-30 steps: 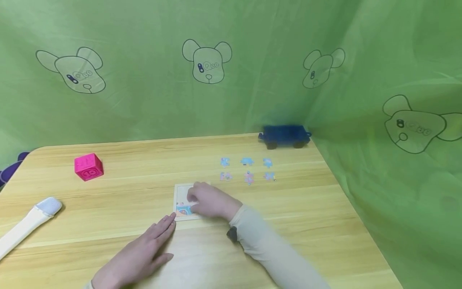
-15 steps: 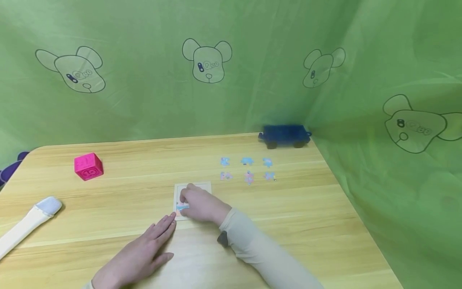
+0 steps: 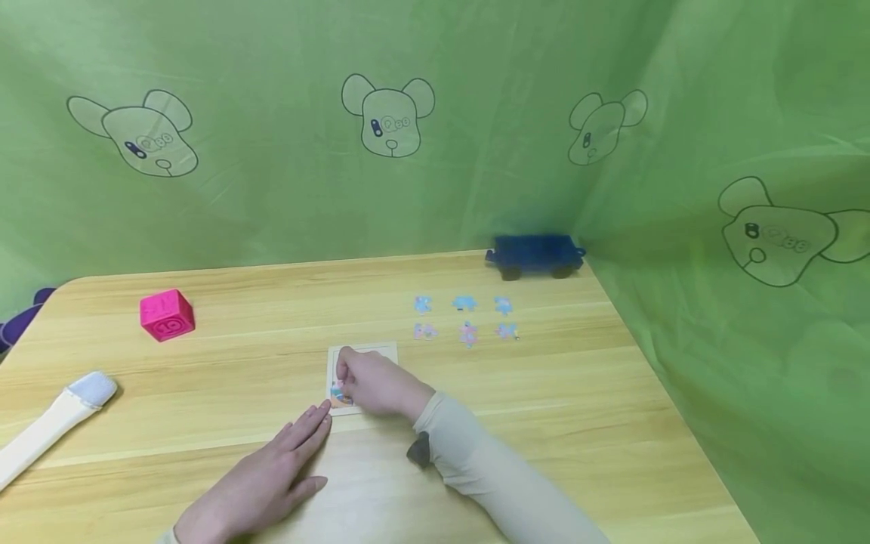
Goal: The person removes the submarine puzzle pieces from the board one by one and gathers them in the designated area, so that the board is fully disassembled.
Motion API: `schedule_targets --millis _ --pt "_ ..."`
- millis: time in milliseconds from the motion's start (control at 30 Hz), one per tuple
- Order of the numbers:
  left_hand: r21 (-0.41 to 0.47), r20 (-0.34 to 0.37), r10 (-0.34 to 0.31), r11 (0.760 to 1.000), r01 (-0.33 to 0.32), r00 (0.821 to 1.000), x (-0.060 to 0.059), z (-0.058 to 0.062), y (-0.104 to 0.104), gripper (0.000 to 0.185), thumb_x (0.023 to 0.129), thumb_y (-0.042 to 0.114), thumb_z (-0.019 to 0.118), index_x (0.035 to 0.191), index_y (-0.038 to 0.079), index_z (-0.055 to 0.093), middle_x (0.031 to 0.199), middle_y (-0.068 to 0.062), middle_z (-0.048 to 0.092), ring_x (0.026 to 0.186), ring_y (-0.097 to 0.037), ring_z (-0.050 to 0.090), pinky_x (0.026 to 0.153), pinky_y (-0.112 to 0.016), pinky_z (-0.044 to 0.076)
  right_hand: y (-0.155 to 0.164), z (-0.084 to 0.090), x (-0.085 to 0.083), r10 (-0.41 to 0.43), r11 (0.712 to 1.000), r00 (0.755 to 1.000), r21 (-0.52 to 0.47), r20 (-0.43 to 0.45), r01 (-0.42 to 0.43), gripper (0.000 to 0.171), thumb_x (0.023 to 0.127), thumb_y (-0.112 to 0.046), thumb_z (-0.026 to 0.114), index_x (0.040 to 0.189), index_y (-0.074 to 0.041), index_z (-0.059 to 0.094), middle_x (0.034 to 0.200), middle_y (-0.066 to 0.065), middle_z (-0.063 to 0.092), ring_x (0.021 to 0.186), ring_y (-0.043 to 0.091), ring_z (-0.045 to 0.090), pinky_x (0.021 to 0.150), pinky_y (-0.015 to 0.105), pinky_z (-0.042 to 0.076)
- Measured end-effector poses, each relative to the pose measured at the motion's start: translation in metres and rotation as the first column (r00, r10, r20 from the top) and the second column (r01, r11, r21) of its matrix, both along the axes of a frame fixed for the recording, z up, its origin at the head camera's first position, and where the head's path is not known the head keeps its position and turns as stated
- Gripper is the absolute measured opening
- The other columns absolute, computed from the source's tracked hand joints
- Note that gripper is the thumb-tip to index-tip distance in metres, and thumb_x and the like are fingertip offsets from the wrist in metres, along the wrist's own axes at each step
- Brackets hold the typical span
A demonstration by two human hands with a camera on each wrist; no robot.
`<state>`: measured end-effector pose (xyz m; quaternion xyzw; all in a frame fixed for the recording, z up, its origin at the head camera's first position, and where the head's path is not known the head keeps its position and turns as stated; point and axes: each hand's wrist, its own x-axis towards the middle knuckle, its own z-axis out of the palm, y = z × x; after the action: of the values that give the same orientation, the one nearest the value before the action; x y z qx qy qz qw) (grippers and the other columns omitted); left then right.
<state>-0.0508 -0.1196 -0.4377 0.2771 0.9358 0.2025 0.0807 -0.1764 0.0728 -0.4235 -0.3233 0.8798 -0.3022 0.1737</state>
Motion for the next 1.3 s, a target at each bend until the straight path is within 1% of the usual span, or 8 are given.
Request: schedule_targets --millis 267,467,633,767,867,1000,1067,1300 --pt "0.017 -0.011 -0.001 1.000 0.001 1.000 0.000 0.000 0.001 0.069 0.093 0.028 0.068 0.144 -0.010 0.040 0.159 -0.017 0.024 0.143 -0.033 0.026 0.113 -0.049 0.028 0.005 0.004 0.000 -0.029 1.000 0.999 -0.013 -0.021 0.029 0.008 0.096 -0.004 0.060 0.098 -0.011 0.058 0.081 -0.005 0.056 0.075 0.009 0.053 0.069 0.023 0.049" --pt "0.028 -0.022 -0.003 1.000 0.004 1.000 0.000 0.000 0.000 0.069 0.092 0.027 0.068 0.144 -0.010 0.040 0.158 -0.018 0.026 0.143 -0.034 0.027 0.113 -0.050 0.029 0.018 0.013 -0.003 -0.041 0.995 0.999 -0.088 0.030 0.043 0.005 0.098 -0.006 0.058 0.100 -0.009 0.061 0.082 -0.003 0.058 0.074 0.010 0.056 0.069 0.026 0.051" --pt "0.027 -0.001 -0.004 1.000 0.004 1.000 0.000 0.000 0.001 0.070 0.093 0.028 0.068 0.145 -0.008 0.039 0.159 -0.017 0.024 0.143 -0.032 0.025 0.114 -0.050 0.028 0.040 0.017 -0.009 -0.041 0.989 0.998 -0.142 0.043 0.046 0.005 0.098 -0.005 0.058 0.100 -0.009 0.062 0.081 -0.002 0.060 0.075 0.011 0.057 0.069 0.028 0.053" --pt "0.031 0.009 -0.007 0.999 0.007 1.000 0.000 0.000 0.002 0.070 0.093 0.028 0.068 0.145 -0.009 0.039 0.159 -0.017 0.024 0.144 -0.033 0.025 0.114 -0.051 0.028 0.063 0.022 -0.015 -0.084 0.973 0.993 -0.207 0.082 0.099 0.008 0.097 0.000 0.058 0.099 -0.006 0.062 0.082 0.003 0.061 0.075 0.016 0.062 0.069 0.032 0.056" --pt "0.029 0.009 -0.005 1.000 0.005 1.000 0.000 0.001 0.002 0.070 0.093 0.028 0.068 0.145 -0.009 0.039 0.159 -0.017 0.024 0.144 -0.033 0.024 0.114 -0.051 0.027 0.080 0.025 -0.020 -0.139 0.958 0.982 -0.235 0.130 0.167 0.010 0.095 0.006 0.057 0.099 -0.002 0.062 0.082 0.008 0.061 0.073 0.020 0.064 0.069 0.037 0.058" --pt "0.024 0.006 -0.001 1.000 0.001 1.000 0.000 0.001 0.001 0.071 0.093 0.028 0.068 0.145 -0.009 0.038 0.159 -0.017 0.023 0.144 -0.033 0.024 0.114 -0.050 0.027 0.098 0.023 -0.025 -0.217 0.949 0.963 -0.196 0.161 0.247 0.010 0.094 0.008 0.057 0.100 0.002 0.061 0.083 0.010 0.060 0.072 0.022 0.064 0.068 0.039 0.059" --pt "0.025 0.008 0.001 1.000 -0.001 1.000 0.000 0.001 0.001 0.071 0.093 0.028 0.068 0.146 -0.009 0.038 0.159 -0.017 0.023 0.144 -0.033 0.024 0.114 -0.050 0.027 0.105 0.019 -0.027 -0.244 0.951 0.958 -0.154 0.151 0.266 0.010 0.094 0.008 0.057 0.099 0.001 0.061 0.082 0.009 0.060 0.070 0.021 0.064 0.067 0.036 0.059" --pt "0.035 0.032 -0.005 0.999 0.004 0.999 0.001 0.002 -0.002 0.073 0.092 0.029 0.069 0.147 -0.008 0.037 0.160 -0.015 0.021 0.145 -0.032 0.022 0.114 -0.049 0.027 0.114 0.007 -0.031 -0.259 0.961 0.950 -0.058 0.172 0.272 0.014 0.093 0.011 0.051 0.095 -0.001 0.059 0.079 0.009 0.058 0.068 0.021 0.062 0.063 0.032 0.057"
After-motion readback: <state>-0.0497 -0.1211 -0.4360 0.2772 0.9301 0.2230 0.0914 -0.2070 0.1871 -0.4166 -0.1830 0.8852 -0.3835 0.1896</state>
